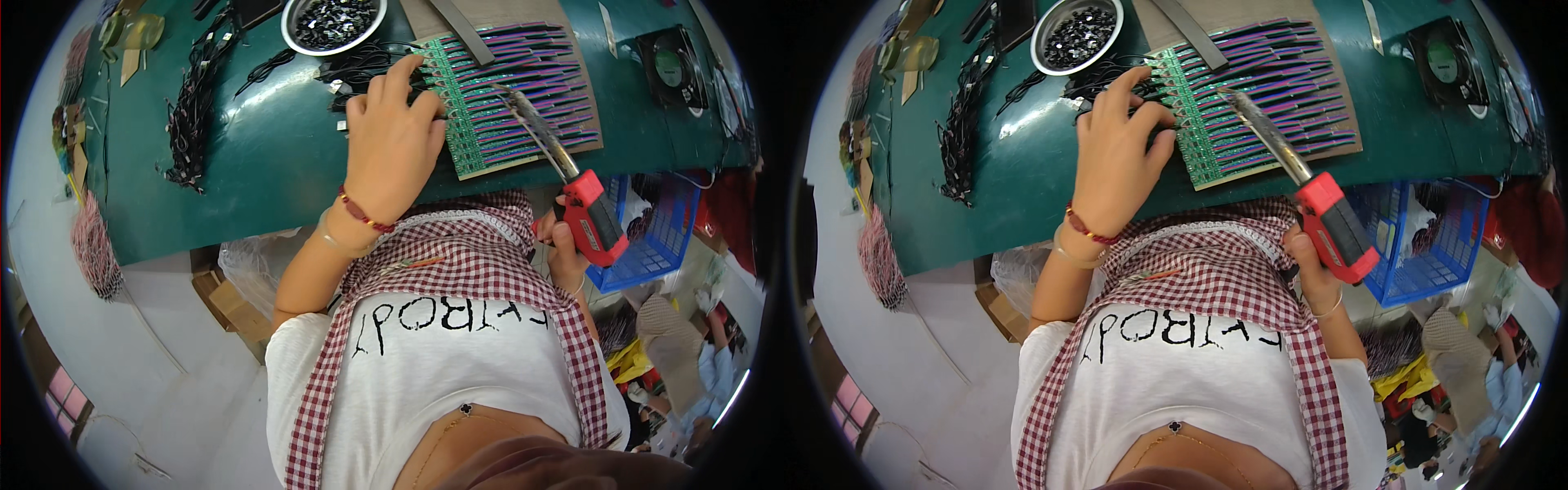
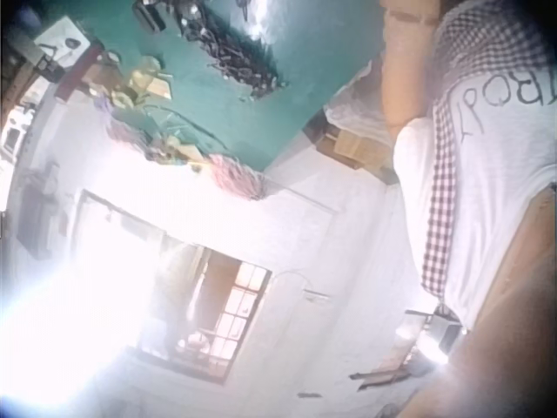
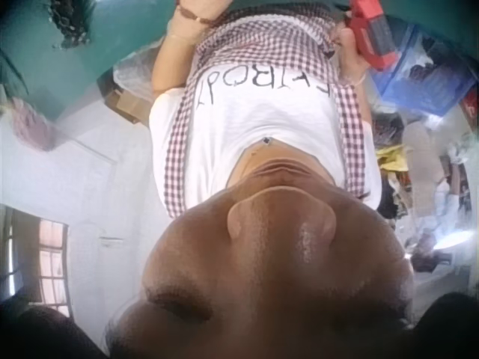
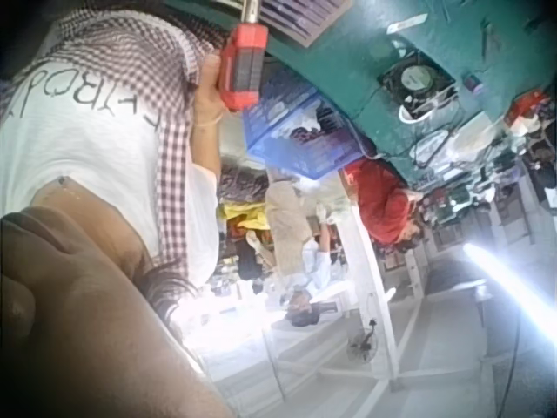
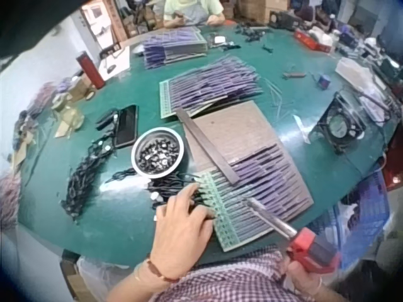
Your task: The person applies hot glue to electronic components and wires on a circuit board using a hot glue gun to secure them.
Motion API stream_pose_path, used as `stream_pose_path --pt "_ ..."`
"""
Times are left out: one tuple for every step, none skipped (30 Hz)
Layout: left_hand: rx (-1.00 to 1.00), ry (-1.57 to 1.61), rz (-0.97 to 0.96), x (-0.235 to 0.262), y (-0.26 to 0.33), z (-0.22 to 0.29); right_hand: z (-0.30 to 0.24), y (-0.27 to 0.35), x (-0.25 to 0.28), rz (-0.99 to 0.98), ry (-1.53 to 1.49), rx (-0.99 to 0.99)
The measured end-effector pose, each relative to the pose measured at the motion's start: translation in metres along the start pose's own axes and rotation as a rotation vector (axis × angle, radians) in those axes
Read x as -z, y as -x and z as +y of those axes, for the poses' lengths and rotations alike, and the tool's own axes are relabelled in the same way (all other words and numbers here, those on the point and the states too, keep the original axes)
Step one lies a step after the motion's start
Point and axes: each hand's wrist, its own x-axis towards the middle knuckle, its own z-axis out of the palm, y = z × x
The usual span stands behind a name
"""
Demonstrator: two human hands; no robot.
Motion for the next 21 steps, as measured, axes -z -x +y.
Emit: stream_pose_path --pt "-0.023 -0.02 0.015 0.009 0.002 -0.005 -0.003 -0.001 0.0 -0.017 -0.009 0.008" --pt "0.012 -0.013 0.071 0.018 -0.001 -0.02 -0.007 -0.002 -0.004 0.033 -0.055 0.004" --pt "0.052 -0.061 0.148 0.027 -0.004 -0.044 -0.01 -0.003 -0.007 0.082 -0.102 0.0" --pt "0.084 -0.113 0.228 0.034 -0.005 -0.074 -0.008 -0.004 -0.009 0.065 -0.12 0.013" --pt "0.123 -0.203 0.262 0.041 -0.009 -0.109 -0.009 -0.005 -0.008 0.073 -0.145 0.025" --pt "0.165 -0.298 0.297 0.045 -0.012 -0.142 -0.011 -0.007 -0.006 0.074 -0.175 0.038" --pt "0.081 -0.31 0.315 0.043 -0.019 -0.17 -0.012 -0.011 -0.004 0.05 -0.168 0.073" --pt "0.035 -0.33 0.345 0.044 -0.008 -0.195 -0.014 -0.019 -0.005 -0.008 -0.168 0.08" --pt "0.003 -0.292 0.234 0.036 -0.004 -0.203 -0.016 -0.019 -0.006 0.003 -0.189 0.088" --pt "-0.019 -0.258 0.128 0.032 -0.001 -0.207 -0.018 -0.022 -0.007 0.002 -0.209 0.096" --pt "0.089 -0.309 0.062 0.032 0.0 -0.195 -0.018 -0.021 -0.008 0.01 -0.216 0.105" --pt "0.16 -0.351 0.036 0.03 0.003 -0.186 -0.019 -0.019 -0.01 0.048 -0.221 0.118" --pt "0.235 -0.279 0.039 0.031 0.011 -0.179 -0.021 -0.018 -0.01 0.075 -0.227 0.13" --pt "0.326 -0.202 0.049 0.034 0.022 -0.174 -0.025 -0.021 -0.012 0.056 -0.226 0.133" --pt "0.342 -0.206 0.06 0.038 0.031 -0.166 -0.029 -0.024 -0.013 0.054 -0.245 0.117" --pt "0.473 -0.008 0.052 0.04 0.029 -0.152 -0.023 -0.02 -0.01 0.094 -0.287 0.113" --pt "0.637 0.214 0.044 0.044 0.034 -0.142 -0.027 -0.025 -0.01 0.053 -0.331 0.112" --pt "0.643 0.221 0.045 0.05 0.038 -0.131 -0.034 -0.029 -0.014 0.049 -0.323 0.109" --pt "0.623 0.842 0.055 0.056 0.038 -0.117 -0.04 -0.032 -0.017 0.059 -0.342 0.101" --pt "0.564 1.461 0.056 0.059 0.039 -0.104 -0.046 -0.034 -0.021 0.073 -0.363 0.091" --pt "0.563 1.466 0.041 0.057 0.037 -0.091 -0.055 -0.036 -0.026 0.032 -0.455 0.067"
